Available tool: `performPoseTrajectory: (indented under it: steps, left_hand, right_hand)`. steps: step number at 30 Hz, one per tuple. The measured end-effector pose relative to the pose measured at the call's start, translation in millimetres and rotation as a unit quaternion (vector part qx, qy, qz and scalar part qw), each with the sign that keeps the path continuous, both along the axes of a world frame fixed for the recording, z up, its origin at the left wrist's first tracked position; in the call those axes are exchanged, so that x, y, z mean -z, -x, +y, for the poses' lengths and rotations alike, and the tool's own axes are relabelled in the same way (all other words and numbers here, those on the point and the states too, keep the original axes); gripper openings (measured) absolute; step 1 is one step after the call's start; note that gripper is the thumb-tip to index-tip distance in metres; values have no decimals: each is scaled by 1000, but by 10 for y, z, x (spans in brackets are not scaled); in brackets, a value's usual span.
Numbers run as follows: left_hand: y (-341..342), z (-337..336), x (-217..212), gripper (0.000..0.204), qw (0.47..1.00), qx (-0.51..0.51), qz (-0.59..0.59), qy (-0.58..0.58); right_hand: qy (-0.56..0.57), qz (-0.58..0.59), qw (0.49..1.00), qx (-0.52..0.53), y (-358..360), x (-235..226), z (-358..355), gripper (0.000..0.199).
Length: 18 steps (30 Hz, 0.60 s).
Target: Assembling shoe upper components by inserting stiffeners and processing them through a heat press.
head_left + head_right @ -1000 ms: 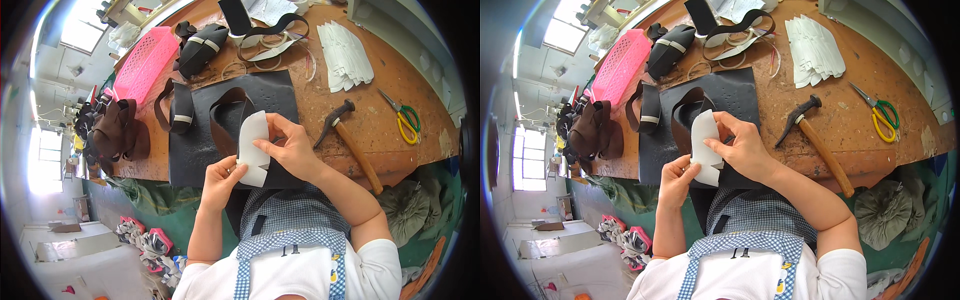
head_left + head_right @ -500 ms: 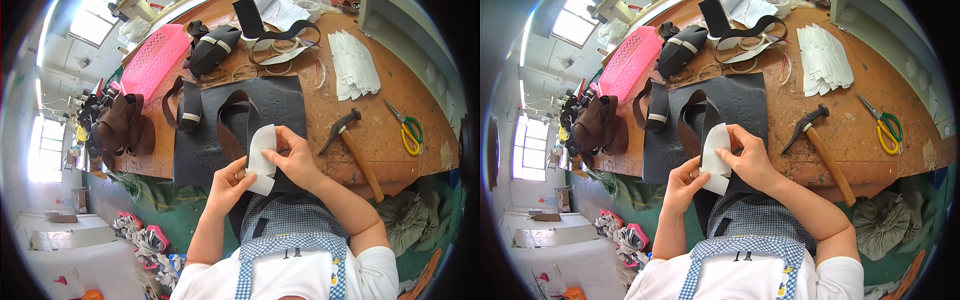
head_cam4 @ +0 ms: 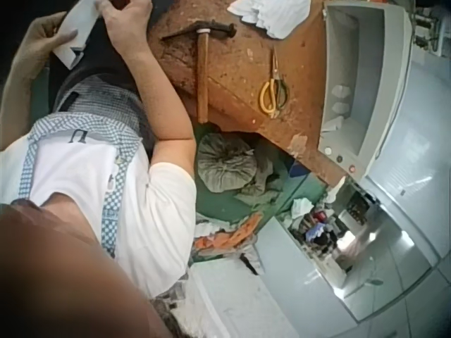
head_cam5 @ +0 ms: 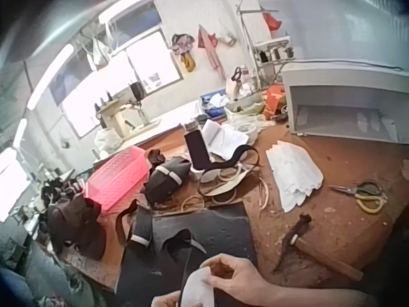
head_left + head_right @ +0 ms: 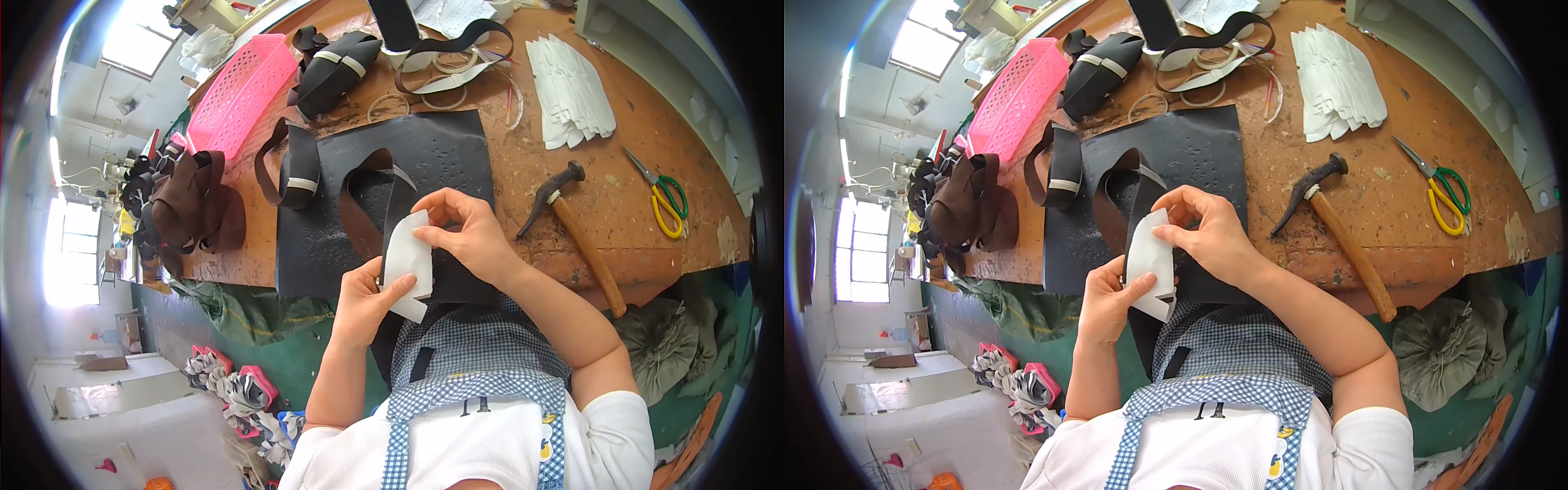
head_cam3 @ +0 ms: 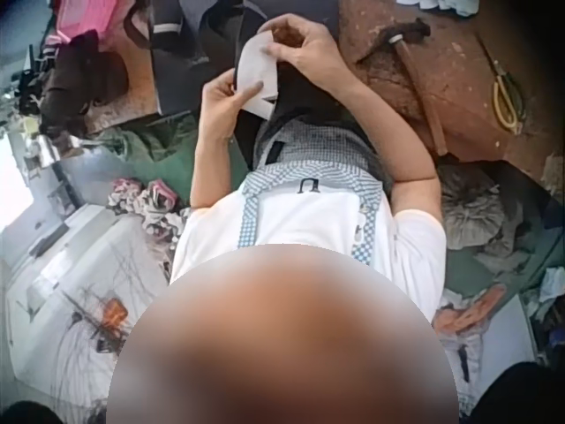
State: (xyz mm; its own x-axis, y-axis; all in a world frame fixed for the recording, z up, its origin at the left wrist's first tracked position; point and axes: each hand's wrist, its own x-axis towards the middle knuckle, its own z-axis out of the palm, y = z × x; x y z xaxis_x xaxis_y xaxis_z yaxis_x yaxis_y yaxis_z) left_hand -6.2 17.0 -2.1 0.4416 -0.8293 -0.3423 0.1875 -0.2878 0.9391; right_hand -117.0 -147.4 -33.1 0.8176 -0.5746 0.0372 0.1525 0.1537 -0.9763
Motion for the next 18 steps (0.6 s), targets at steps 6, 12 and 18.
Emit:
performPoseTrajectory:
  steps: [6,12,18]
  left_hand:
    - [5,-43,-69,37,998,16,39,36]
    - [-19,-1,-51,44,996,32,63,52]
    - [17,18,-46,45,994,17,78,75]
  right_hand:
    - [19,8,1000,7,-19,3,-8,25]
    - [126,43,990,45,-4,-36,50,25]
    - [-173,48,983,33,87,46,-13,39]
